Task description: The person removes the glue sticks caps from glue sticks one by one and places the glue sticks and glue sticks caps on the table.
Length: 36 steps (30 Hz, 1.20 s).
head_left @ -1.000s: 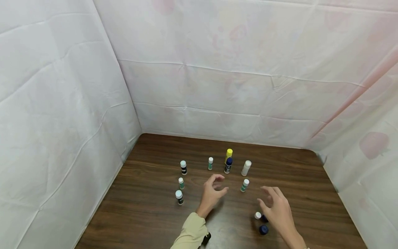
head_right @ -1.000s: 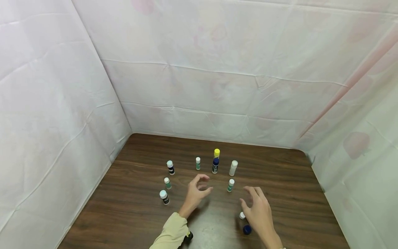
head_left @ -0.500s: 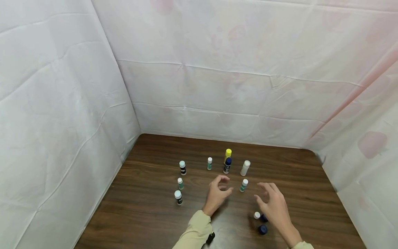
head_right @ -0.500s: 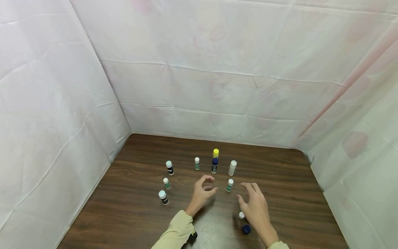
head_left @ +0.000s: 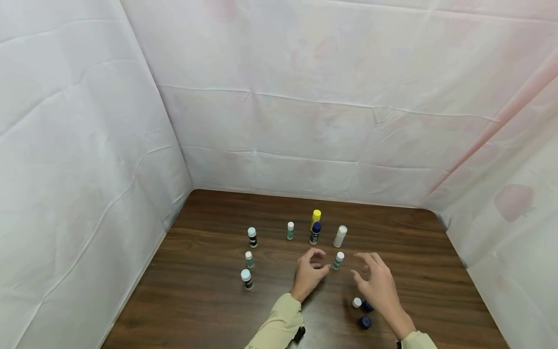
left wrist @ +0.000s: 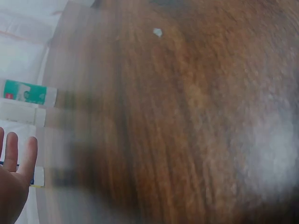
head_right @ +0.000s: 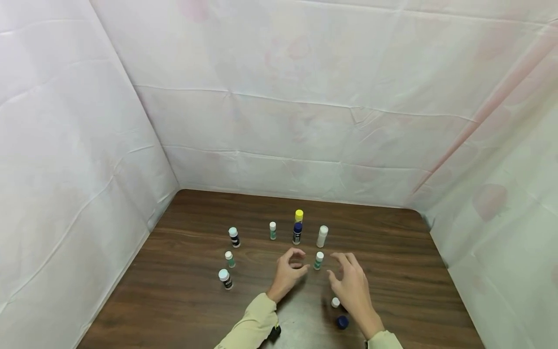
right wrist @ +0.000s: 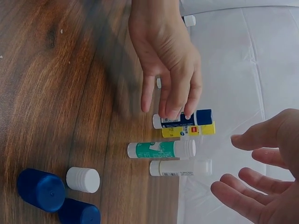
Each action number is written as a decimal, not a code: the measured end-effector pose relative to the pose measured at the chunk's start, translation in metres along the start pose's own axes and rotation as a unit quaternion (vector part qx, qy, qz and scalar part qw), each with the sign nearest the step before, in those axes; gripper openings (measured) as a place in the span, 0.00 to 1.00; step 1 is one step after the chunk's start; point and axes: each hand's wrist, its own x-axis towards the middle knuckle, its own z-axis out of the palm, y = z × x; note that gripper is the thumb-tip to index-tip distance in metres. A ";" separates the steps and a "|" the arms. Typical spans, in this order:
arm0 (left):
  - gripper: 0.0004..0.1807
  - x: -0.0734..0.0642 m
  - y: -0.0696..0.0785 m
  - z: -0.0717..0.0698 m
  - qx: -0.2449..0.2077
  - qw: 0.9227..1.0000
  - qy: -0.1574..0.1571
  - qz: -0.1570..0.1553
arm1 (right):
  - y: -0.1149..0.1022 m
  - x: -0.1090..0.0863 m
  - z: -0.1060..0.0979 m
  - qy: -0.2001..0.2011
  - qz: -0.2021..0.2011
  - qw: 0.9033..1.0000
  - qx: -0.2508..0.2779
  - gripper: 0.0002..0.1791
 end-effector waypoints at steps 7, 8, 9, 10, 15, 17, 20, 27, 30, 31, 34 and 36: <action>0.17 0.005 -0.028 0.011 0.006 1.000 0.008 -0.016 | 0.002 0.003 0.005 -0.003 0.006 1.000 0.012 0.23; 0.17 0.007 -0.034 0.013 0.008 1.000 0.009 -0.016 | 0.002 0.003 0.005 -0.003 0.007 1.000 0.014 0.23; 0.17 0.008 -0.041 0.015 0.010 1.000 0.009 -0.015 | 0.003 0.003 0.006 -0.003 0.007 1.000 0.014 0.23; 0.18 0.009 -0.047 0.017 0.012 1.000 0.008 -0.014 | 0.003 0.004 0.006 -0.002 0.008 1.000 0.015 0.23; 0.18 0.011 -0.051 0.021 0.012 1.000 0.000 -0.009 | 0.005 0.005 0.009 -0.009 0.014 1.000 0.011 0.23; 0.18 0.012 -0.052 0.023 0.015 1.000 -0.005 -0.007 | 0.005 0.006 0.010 -0.014 0.016 1.000 0.013 0.24; 0.18 0.014 -0.053 0.025 0.019 1.000 -0.006 0.004 | 0.006 0.008 0.013 -0.017 0.013 1.000 0.018 0.23; 0.18 0.019 -0.052 0.029 0.018 1.000 -0.020 0.005 | 0.007 0.012 0.019 -0.008 0.006 1.000 0.022 0.23; 0.18 0.019 -0.052 0.029 0.018 0.999 -0.028 -0.008 | 0.007 0.013 0.019 -0.009 0.009 1.000 0.024 0.23; 0.18 0.019 -0.052 0.030 0.018 0.999 -0.030 -0.009 | 0.006 0.013 0.019 -0.011 0.010 1.000 0.024 0.23; 0.17 0.019 -0.053 0.033 0.014 0.999 -0.030 0.007 | 0.006 0.013 0.020 -0.019 0.018 0.999 0.025 0.23; 0.16 0.019 -0.054 0.034 0.017 0.999 -0.029 0.025 | 0.007 0.013 0.020 -0.024 0.022 0.999 0.023 0.23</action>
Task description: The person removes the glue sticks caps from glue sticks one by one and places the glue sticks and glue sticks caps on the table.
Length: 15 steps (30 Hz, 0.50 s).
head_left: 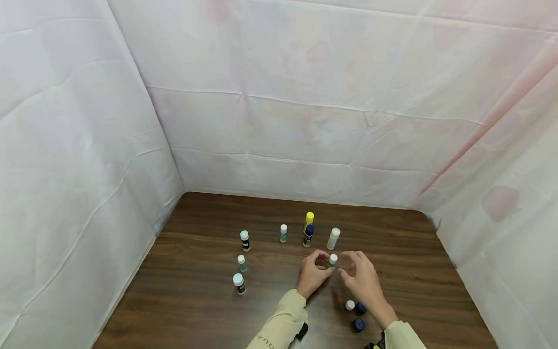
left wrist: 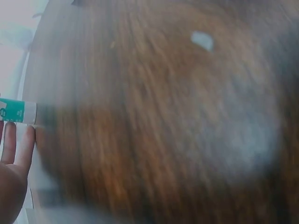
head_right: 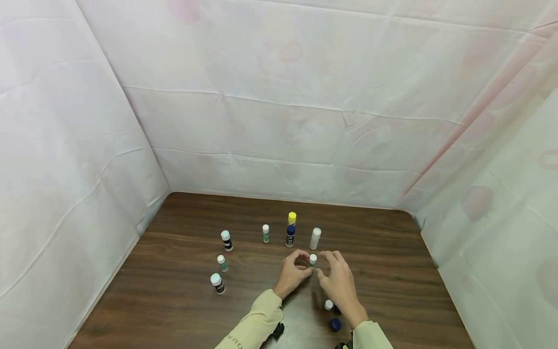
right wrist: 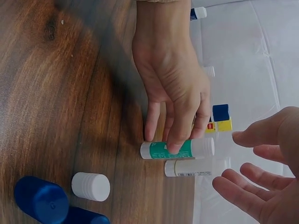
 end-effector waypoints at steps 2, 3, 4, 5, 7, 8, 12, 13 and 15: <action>0.16 0.000 -0.001 0.001 -0.001 1.000 0.000 0.005 | 0.000 0.000 0.000 -0.002 0.002 1.000 0.001 0.23; 0.16 0.001 -0.001 0.001 -0.001 1.000 0.001 0.002 | 0.000 0.000 0.001 -0.003 0.003 1.000 0.002 0.23; 0.15 0.001 -0.001 0.002 -0.001 1.000 0.001 -0.003 | 0.001 0.000 0.001 -0.004 0.003 1.000 0.003 0.23; 0.15 0.001 -0.001 0.002 -0.002 1.000 0.002 -0.009 | 0.001 0.001 0.002 -0.004 0.001 1.000 0.004 0.23; 0.15 0.001 0.000 0.002 -0.011 1.000 0.004 -0.026 | 0.001 0.001 0.003 -0.005 -0.003 1.000 0.007 0.23; 0.14 0.002 0.001 0.001 -0.014 1.000 0.004 -0.028 | 0.001 0.001 0.003 -0.004 -0.005 1.000 0.009 0.23; 0.14 0.002 0.005 0.000 -0.026 1.000 0.005 -0.013 | 0.001 0.002 0.004 0.003 -0.014 1.000 0.013 0.23; 0.14 0.002 0.006 -0.001 -0.026 1.000 0.005 -0.006 | 0.000 0.003 0.004 0.004 -0.015 1.000 0.014 0.22; 0.15 0.003 0.007 -0.002 -0.025 1.000 0.006 0.004 | -0.001 0.003 0.004 0.006 -0.015 1.000 0.016 0.22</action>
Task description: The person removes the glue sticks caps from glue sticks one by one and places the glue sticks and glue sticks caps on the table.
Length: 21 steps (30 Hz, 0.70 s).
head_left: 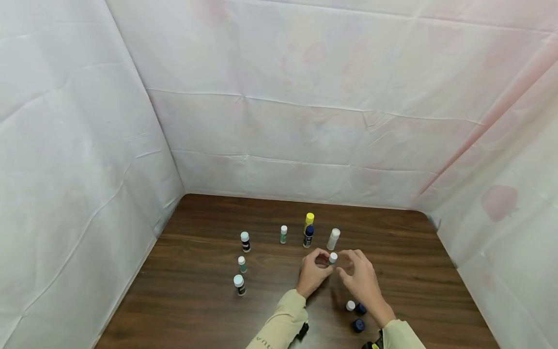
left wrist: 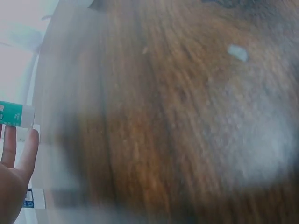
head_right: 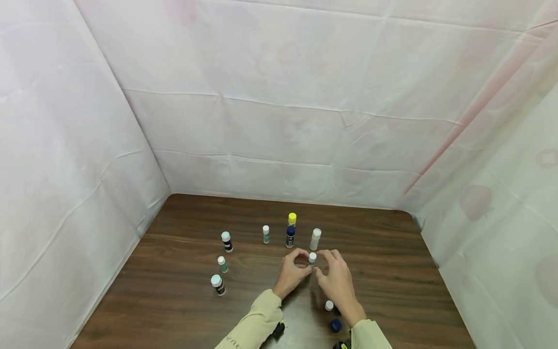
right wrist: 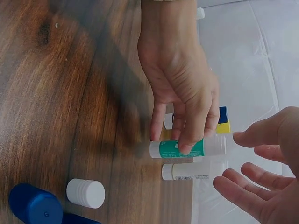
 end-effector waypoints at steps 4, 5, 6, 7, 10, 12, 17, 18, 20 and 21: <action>0.15 0.000 0.005 -0.004 0.018 1.000 0.002 -0.006 | -0.003 0.001 -0.002 0.000 -0.002 1.000 0.003 0.22; 0.15 0.000 0.007 -0.006 0.023 1.000 0.002 -0.008 | -0.004 0.001 -0.002 0.000 -0.003 1.000 0.004 0.22; 0.16 -0.001 0.008 -0.007 0.029 1.000 0.002 -0.010 | -0.004 0.002 -0.003 0.001 -0.004 1.000 0.005 0.22; 0.16 -0.001 0.010 -0.008 0.031 0.999 0.001 -0.010 | -0.005 0.002 -0.003 0.001 -0.006 1.000 0.006 0.22; 0.16 -0.002 0.013 -0.013 0.035 0.999 -0.001 0.003 | -0.007 0.002 -0.004 0.002 -0.013 1.000 0.010 0.23; 0.16 -0.003 0.016 -0.016 0.038 0.999 -0.001 0.012 | -0.008 0.002 -0.004 0.003 -0.019 1.000 0.011 0.23; 0.16 -0.004 0.022 -0.022 0.050 0.999 0.002 0.021 | -0.011 0.002 -0.005 0.000 -0.029 0.999 0.015 0.23; 0.16 -0.004 0.023 -0.023 0.050 0.998 0.004 0.023 | -0.012 0.002 -0.005 -0.001 -0.030 0.999 0.017 0.23; 0.16 -0.005 0.027 -0.025 0.052 0.998 0.003 0.027 | -0.015 0.003 -0.005 -0.004 -0.030 0.999 0.022 0.23; 0.16 -0.005 0.029 -0.026 0.051 0.998 0.003 0.029 | -0.016 0.003 -0.005 -0.004 -0.031 0.999 0.024 0.23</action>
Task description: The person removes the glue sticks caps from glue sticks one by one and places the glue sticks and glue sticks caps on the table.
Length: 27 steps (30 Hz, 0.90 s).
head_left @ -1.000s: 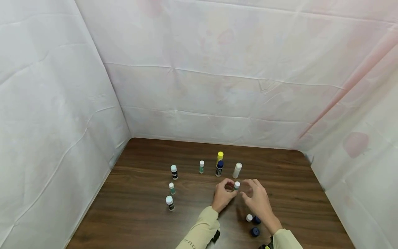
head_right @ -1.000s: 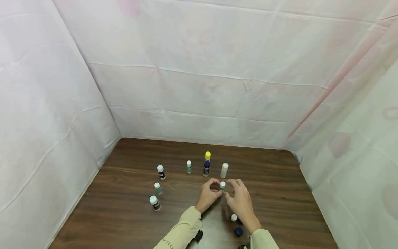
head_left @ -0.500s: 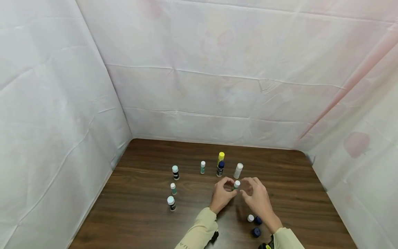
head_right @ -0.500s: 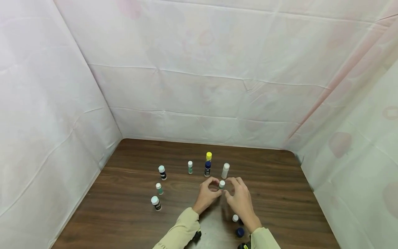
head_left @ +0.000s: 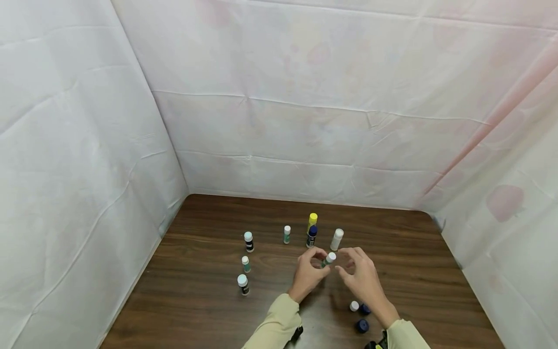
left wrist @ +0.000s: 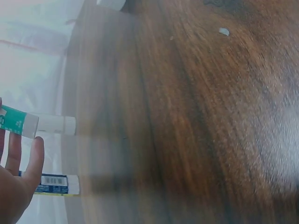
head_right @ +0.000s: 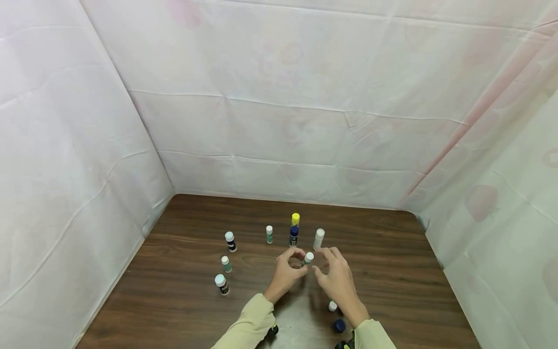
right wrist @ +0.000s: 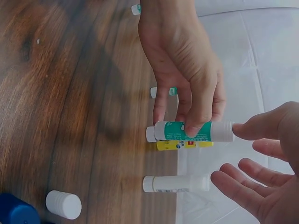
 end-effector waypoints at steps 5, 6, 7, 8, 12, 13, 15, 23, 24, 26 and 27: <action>0.16 -0.001 0.008 -0.004 0.004 1.000 -0.002 0.023 | -0.005 0.001 -0.002 0.004 -0.017 1.000 0.009 0.23; 0.16 -0.001 0.010 -0.005 0.003 1.000 -0.002 0.030 | -0.006 0.002 -0.002 0.007 -0.022 1.000 0.011 0.23; 0.16 -0.001 0.013 -0.006 0.004 0.999 0.000 0.040 | -0.008 0.002 -0.003 0.008 -0.028 0.999 0.014 0.23; 0.16 -0.002 0.017 -0.008 0.006 0.999 0.000 0.050 | -0.009 0.002 -0.003 0.010 -0.033 0.999 0.018 0.23; 0.15 -0.003 0.040 -0.016 0.013 0.996 0.001 0.083 | -0.013 0.002 -0.004 0.011 -0.048 0.998 0.033 0.24; 0.15 -0.003 0.045 -0.018 0.017 0.996 0.001 0.090 | -0.014 0.003 -0.004 0.010 -0.051 0.998 0.036 0.24; 0.14 -0.003 0.055 -0.021 0.019 0.995 0.000 0.094 | -0.016 0.002 -0.004 0.009 -0.054 0.998 0.042 0.24; 0.13 -0.005 0.069 -0.027 0.030 0.993 0.003 0.110 | -0.026 0.002 -0.006 0.005 -0.061 0.996 0.061 0.23; 0.13 -0.005 0.070 -0.027 0.035 0.993 0.005 0.116 | -0.027 0.002 -0.006 0.005 -0.063 0.996 0.063 0.23; 0.12 -0.005 0.072 -0.029 0.039 0.992 0.005 0.124 | -0.029 0.002 -0.007 0.005 -0.067 0.996 0.067 0.23; 0.12 -0.006 0.073 -0.030 0.042 0.991 0.005 0.127 | -0.029 0.003 -0.007 0.006 -0.069 0.995 0.068 0.23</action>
